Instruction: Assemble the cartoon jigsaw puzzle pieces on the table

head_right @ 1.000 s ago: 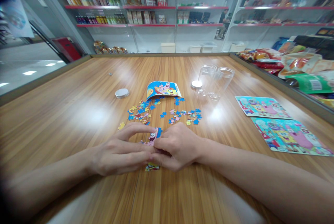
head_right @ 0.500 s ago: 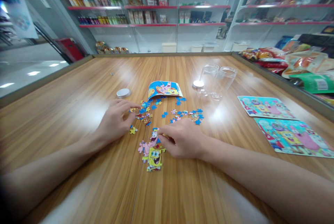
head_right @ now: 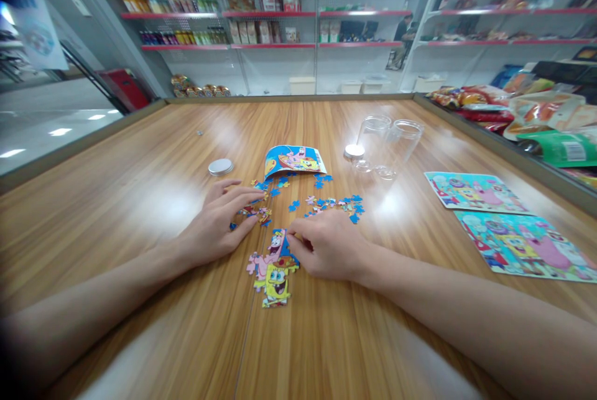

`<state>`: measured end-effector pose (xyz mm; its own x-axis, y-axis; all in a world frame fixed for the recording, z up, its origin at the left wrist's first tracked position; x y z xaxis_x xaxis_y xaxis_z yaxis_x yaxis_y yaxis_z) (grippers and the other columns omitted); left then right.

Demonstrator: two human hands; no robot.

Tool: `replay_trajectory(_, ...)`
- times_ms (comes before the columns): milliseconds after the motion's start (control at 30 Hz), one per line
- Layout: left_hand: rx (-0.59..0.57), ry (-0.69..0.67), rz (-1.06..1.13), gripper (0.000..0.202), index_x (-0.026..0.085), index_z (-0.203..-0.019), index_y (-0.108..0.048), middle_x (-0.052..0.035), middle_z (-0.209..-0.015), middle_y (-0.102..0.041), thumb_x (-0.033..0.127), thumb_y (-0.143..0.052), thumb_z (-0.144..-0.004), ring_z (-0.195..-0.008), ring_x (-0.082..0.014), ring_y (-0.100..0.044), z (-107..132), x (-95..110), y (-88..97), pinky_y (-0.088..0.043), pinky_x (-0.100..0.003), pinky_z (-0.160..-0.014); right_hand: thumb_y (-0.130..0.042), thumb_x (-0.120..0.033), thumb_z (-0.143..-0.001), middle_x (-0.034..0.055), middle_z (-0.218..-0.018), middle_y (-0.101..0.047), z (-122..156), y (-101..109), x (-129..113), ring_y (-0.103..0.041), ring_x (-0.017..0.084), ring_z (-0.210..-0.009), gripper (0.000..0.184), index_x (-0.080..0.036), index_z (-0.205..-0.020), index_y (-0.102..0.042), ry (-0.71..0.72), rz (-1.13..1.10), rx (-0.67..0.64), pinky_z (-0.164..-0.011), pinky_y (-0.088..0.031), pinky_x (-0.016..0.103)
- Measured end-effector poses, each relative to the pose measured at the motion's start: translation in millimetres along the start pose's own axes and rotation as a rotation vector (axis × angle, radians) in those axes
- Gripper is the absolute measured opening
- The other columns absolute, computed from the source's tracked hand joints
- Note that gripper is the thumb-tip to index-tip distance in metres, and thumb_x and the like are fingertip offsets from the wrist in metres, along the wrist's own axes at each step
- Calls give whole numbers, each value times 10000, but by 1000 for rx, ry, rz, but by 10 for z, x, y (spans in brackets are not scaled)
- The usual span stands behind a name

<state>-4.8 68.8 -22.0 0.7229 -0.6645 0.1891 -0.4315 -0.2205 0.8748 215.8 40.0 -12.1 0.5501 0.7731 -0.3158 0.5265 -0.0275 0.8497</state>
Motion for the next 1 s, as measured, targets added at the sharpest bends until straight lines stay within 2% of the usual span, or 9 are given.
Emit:
replay_trajectory(67,19,24,-19,353,198,-1273,-611,-71,-1313,-636,243,-578,-924,-1290,-319,-456,-1,-6,11,-351,-586,-1153,-536,-251,-936,-14,-544,-558,-4,1,-1,-515,107,-518,266,-160,-712,-647,2,-7,2,-555,-303,246)
replay_trajectory(267,47,70,-63,175,202,-1038,-689,-64,-1194,-675,248,-613,-886,-1254,-325,-469,-1,-17,40,-339,-590,-1154,-533,-265,-937,-4,-564,-593,-8,7,-8,-534,114,-528,259,-161,-751,-680,-18,14,-2,-561,-307,251)
replay_trajectory(400,41,67,-75,120,193,-955,-686,-57,-1125,-690,255,-594,-909,-1203,-308,-498,-4,-22,40,-333,-580,-1162,-536,-267,-933,-6,-568,-592,4,-7,-6,-539,114,-538,265,-162,-722,-658,-16,28,-7,-569,-302,257)
replay_trajectory(500,31,58,-65,147,188,-1014,-681,-61,-1147,-688,215,-579,-911,-1204,-301,-492,-5,-9,41,-338,-580,-1165,-541,-259,-932,-12,-558,-582,8,-11,-8,-532,110,-529,252,-161,-735,-665,-4,8,5,-560,-299,253)
replay_trajectory(600,38,25,-59,310,186,-1203,-645,-79,-1275,-643,165,-562,-905,-1253,-308,-452,-2,22,47,-367,-572,-1151,-548,-254,-932,-12,-560,-593,8,-3,-13,-532,110,-525,231,-159,-778,-691,4,-8,31,-560,-313,249)
replay_trajectory(667,32,-8,-61,361,196,-1261,-630,-83,-1356,-597,166,-564,-907,-1296,-319,-419,5,39,39,-366,-577,-1155,-555,-256,-930,-10,-560,-600,7,4,-16,-530,110,-522,225,-160,-787,-700,3,-6,42,-562,-323,250)
replay_trajectory(800,-14,-29,-60,259,213,-1163,-686,-66,-1400,-572,214,-561,-936,-1337,-333,-393,17,36,-3,-341,-609,-1163,-560,-259,-926,-12,-550,-598,4,15,-23,-521,110,-503,226,-164,-790,-714,-4,-4,47,-549,-323,251)
replay_trajectory(1000,-25,24,-35,146,195,-1000,-671,-61,-1287,-630,271,-552,-964,-1318,-320,-414,9,32,7,-347,-589,-1160,-558,-254,-923,-8,-548,-595,-4,7,-37,-533,112,-510,231,-157,-786,-717,2,-13,35,-541,-319,247)
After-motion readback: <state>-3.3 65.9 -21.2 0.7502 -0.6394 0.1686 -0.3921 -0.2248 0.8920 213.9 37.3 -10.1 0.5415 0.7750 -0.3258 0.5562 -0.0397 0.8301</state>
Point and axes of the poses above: each hand's wrist, its own z-axis away from the middle knuckle, its own y-axis out of the back of the hand, x = y × z, the point moved 4 cm from there along -z, towards the middle knuckle
